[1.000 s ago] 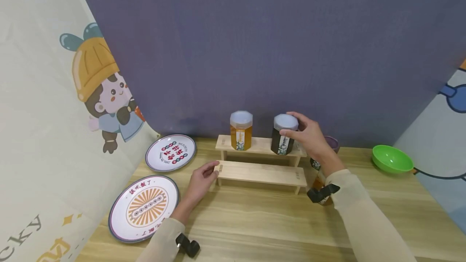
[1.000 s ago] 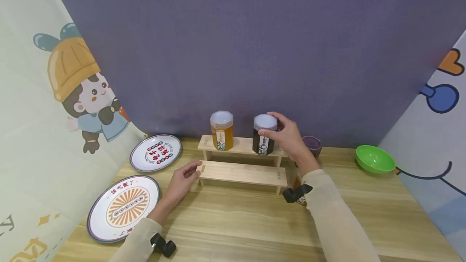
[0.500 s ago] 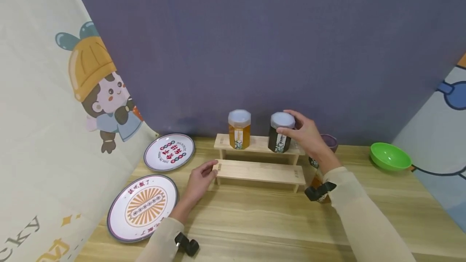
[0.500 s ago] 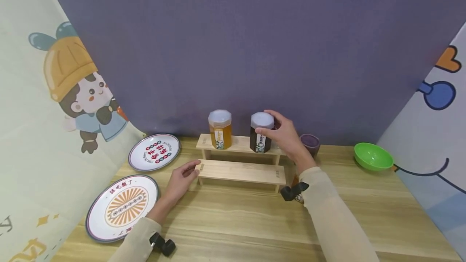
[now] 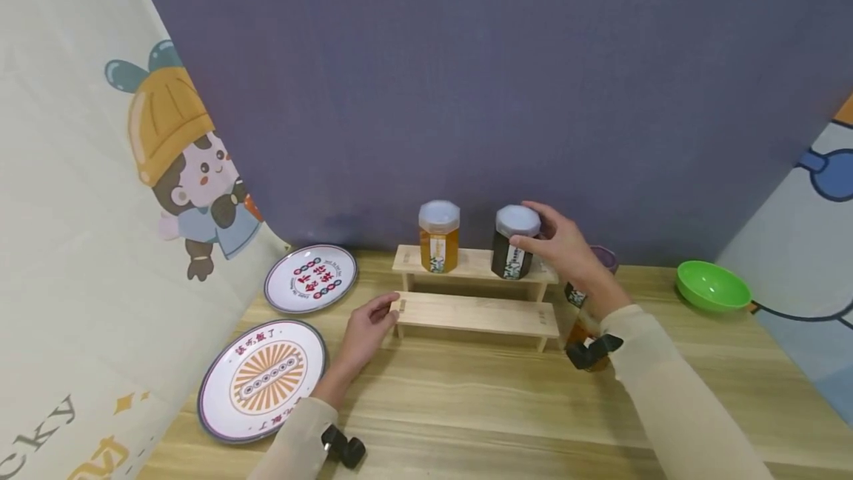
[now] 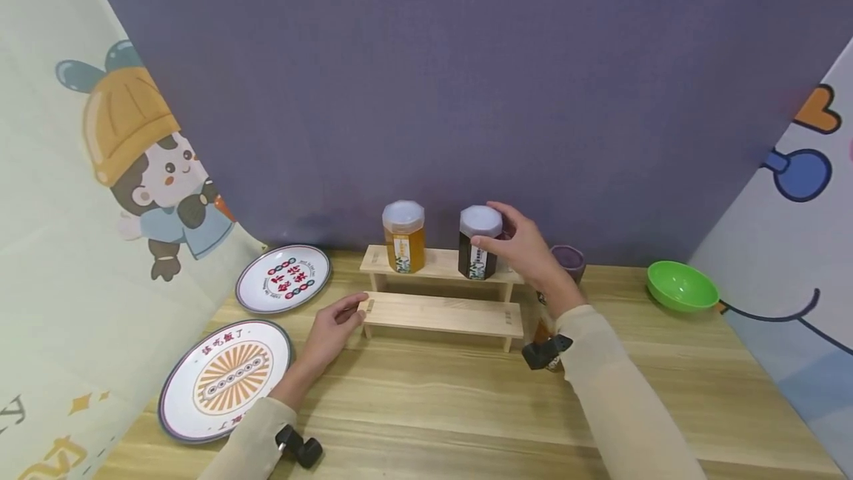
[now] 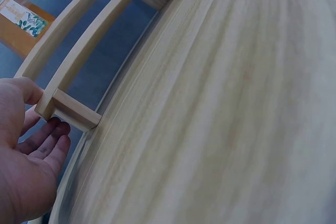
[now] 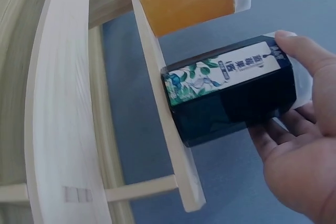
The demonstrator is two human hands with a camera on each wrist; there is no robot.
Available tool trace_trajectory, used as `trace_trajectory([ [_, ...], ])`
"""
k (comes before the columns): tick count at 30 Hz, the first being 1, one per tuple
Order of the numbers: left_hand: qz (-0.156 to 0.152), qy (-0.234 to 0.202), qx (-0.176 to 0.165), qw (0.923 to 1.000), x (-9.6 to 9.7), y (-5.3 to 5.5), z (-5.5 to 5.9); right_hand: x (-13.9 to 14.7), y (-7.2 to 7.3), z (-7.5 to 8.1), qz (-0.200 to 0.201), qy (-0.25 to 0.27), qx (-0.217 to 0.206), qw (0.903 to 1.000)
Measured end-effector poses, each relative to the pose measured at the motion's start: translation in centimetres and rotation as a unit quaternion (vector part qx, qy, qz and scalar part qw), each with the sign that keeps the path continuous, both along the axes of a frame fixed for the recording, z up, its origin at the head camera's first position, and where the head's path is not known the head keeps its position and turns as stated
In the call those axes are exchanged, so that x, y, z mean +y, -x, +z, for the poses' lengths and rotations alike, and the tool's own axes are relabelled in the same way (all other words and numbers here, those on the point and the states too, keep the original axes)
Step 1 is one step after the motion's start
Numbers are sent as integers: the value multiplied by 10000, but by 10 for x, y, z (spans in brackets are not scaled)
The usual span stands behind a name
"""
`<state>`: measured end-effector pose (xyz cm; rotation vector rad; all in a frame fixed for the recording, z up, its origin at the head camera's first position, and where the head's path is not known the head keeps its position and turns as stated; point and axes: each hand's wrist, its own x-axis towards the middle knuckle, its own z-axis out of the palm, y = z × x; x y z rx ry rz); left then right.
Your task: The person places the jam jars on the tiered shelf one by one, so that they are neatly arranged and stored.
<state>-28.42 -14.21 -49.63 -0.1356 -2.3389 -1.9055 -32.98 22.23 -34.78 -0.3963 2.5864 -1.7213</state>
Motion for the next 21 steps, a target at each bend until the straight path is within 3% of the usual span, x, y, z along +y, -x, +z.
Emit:
trace_trajectory([
  [10, 42, 57, 58, 10000, 2, 2, -3, 30, -19, -1, 42, -288, 217, 9993],
  [14, 34, 64, 61, 10000, 2, 2, -3, 50, -33, -8, 0, -490, 463, 9977],
  [21, 57, 54, 24, 10000, 2, 2, -2, 84, -59, -31, 8, -332, 510, 9981],
])
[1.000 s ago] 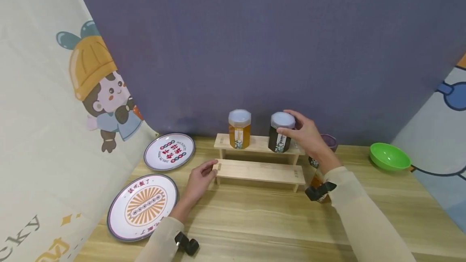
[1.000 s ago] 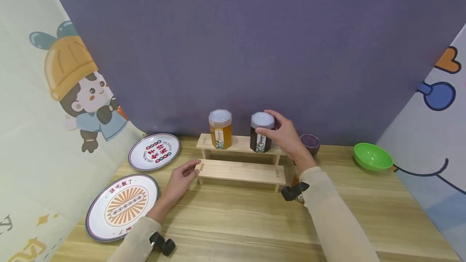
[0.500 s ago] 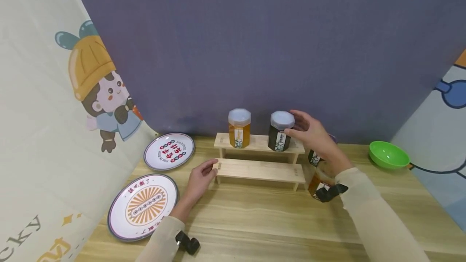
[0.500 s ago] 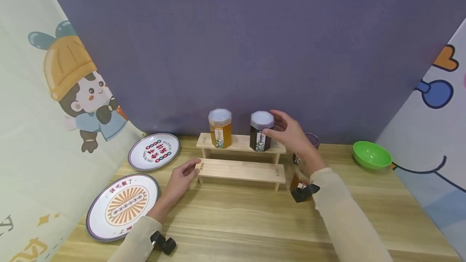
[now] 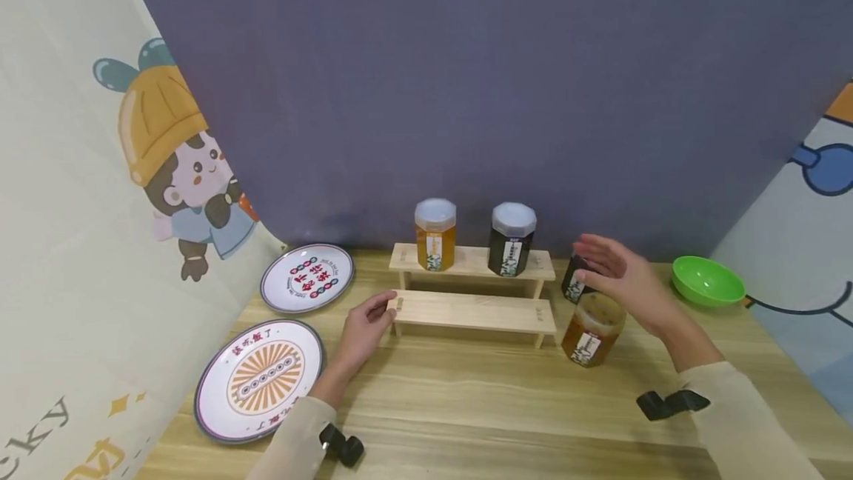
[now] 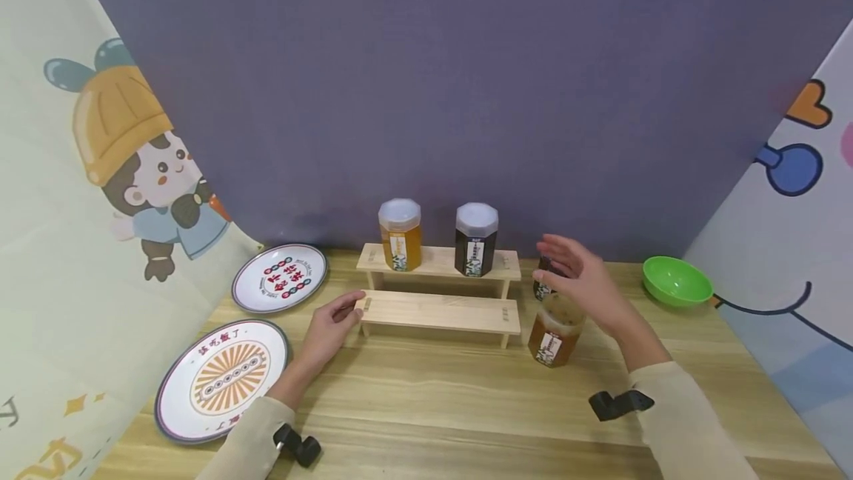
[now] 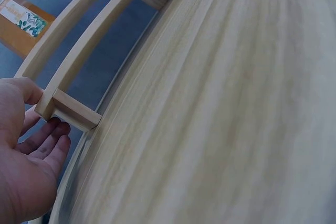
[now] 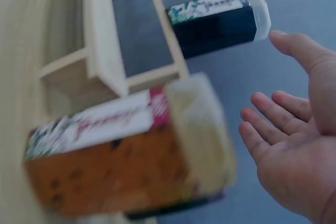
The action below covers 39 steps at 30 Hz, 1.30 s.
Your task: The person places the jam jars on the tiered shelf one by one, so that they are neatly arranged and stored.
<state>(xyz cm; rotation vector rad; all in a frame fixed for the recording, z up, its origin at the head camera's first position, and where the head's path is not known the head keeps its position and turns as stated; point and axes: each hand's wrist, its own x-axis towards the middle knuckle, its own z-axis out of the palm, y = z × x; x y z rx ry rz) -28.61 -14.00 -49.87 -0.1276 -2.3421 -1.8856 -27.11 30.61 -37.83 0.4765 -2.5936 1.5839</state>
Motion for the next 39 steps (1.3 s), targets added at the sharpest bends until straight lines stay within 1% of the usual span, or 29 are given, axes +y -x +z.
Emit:
trace_trajectory([
  [2, 11, -2, -7, 10000, 0, 0, 1, 9, -7, -7, 57, 19, 108, 9999],
  [5, 27, 9, -25, 10000, -1, 0, 2, 18, -17, -17, 36, 2, 154, 9999],
  [9, 25, 50, -46, 10000, -2, -1, 3, 27, -28, -28, -59, -215, -15, 9998],
  [12, 21, 39, -67, 10000, -2, 0, 2, 31, -33, -37, -141, -354, -84, 9992],
  [17, 11, 16, -53, 10000, -3, 1, 2, 35, -38, -52, -209, -363, -134, 9990],
  [21, -17, 13, -46, 10000, -2, 0, 1, 35, -41, -59, -215, -240, -189, 9993],
  [24, -45, 1, -47, 10000, -2, 0, 2, 34, -41, -63, -256, -184, -242, 9992],
  [30, -66, 17, -31, 10000, -1, -2, 2, 33, -43, -68, -454, -404, -341, 9976],
  [33, -58, 2, 2, 10000, -1, -2, 1, 32, -43, -71, -523, -445, -279, 9972],
  [39, -48, -12, -29, 10000, -1, -1, 1, 31, -43, -75, -548, -343, -149, 9978],
])
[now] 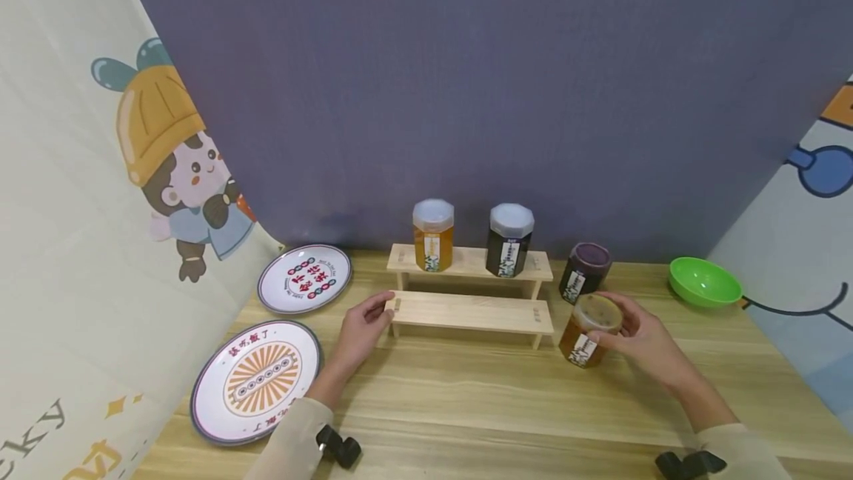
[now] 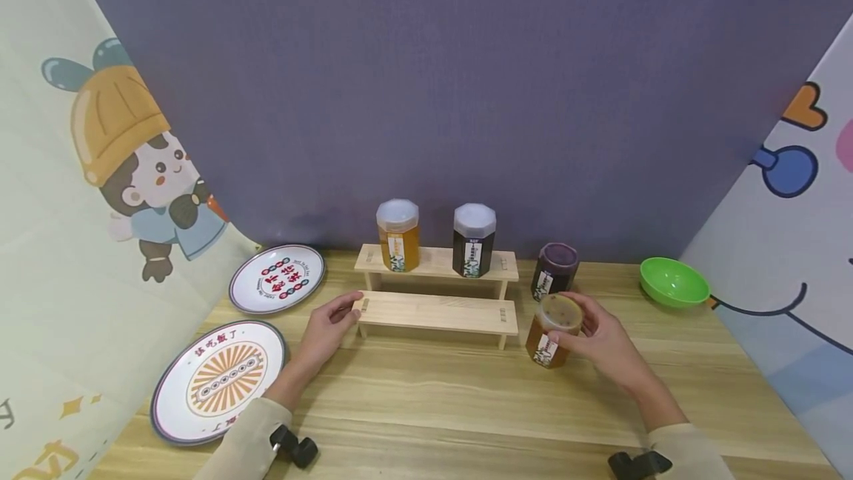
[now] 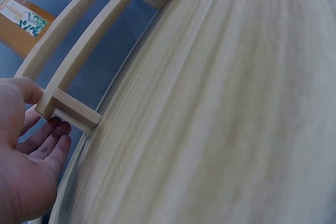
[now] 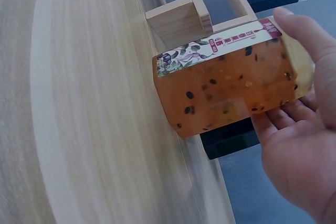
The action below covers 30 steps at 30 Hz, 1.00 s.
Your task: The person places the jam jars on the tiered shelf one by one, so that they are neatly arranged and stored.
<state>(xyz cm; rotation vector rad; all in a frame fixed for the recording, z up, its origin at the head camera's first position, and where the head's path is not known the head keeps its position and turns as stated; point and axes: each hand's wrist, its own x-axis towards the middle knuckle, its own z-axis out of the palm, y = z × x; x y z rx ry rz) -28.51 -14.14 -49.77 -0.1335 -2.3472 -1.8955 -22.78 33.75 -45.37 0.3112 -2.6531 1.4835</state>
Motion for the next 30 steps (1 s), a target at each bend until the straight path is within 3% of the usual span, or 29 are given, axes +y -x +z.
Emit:
trace_trajectory([
  [30, 178, 54, -55, 9998, 2, 2, -3, -1, -1, -3, -234, -6, 14, 9997],
])
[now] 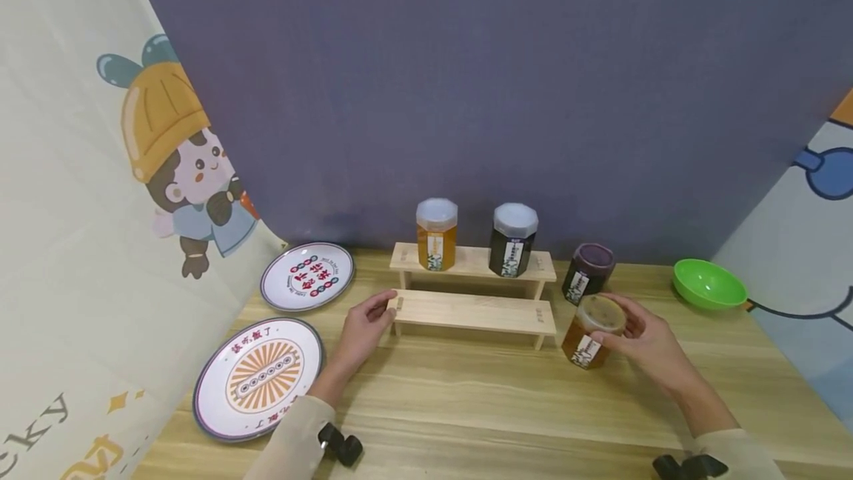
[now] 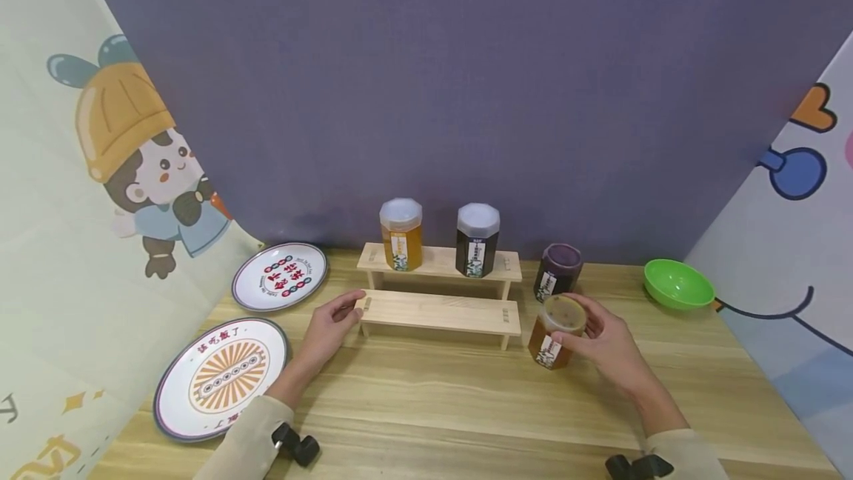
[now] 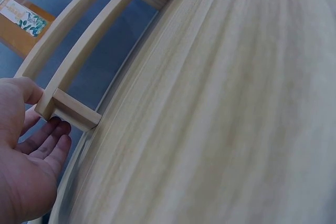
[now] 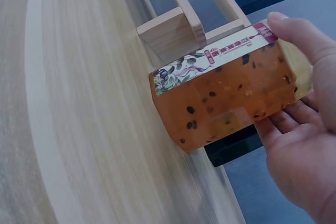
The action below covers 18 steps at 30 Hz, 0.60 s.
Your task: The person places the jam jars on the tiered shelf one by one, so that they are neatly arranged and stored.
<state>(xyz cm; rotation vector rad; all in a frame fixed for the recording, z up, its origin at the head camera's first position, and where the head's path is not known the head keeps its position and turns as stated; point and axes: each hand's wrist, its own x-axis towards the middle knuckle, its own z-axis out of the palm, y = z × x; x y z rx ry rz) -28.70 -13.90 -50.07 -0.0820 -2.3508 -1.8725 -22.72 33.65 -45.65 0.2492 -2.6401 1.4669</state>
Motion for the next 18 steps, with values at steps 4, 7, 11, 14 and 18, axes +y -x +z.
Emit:
trace_trajectory([
  [4, -80, -37, 60, 9999, -1, -2, -1, 1, -1, -1, -13, 38, -30, 10000],
  [7, -74, -45, 57, 9999, 0, -3, -1, 2, -1, -2, -23, 111, -53, 9999],
  [11, -105, -75, 65, 9999, 0, -3, 0, 4, -1, 0, -34, 216, -76, 9997],
  [14, -107, -82, 64, 9999, 0, -2, 0, 4, -1, 5, -82, 213, -64, 9997],
  [18, -92, -89, 71, 9999, -1, -1, 1, 5, 1, 13, -141, 174, -66, 9997],
])
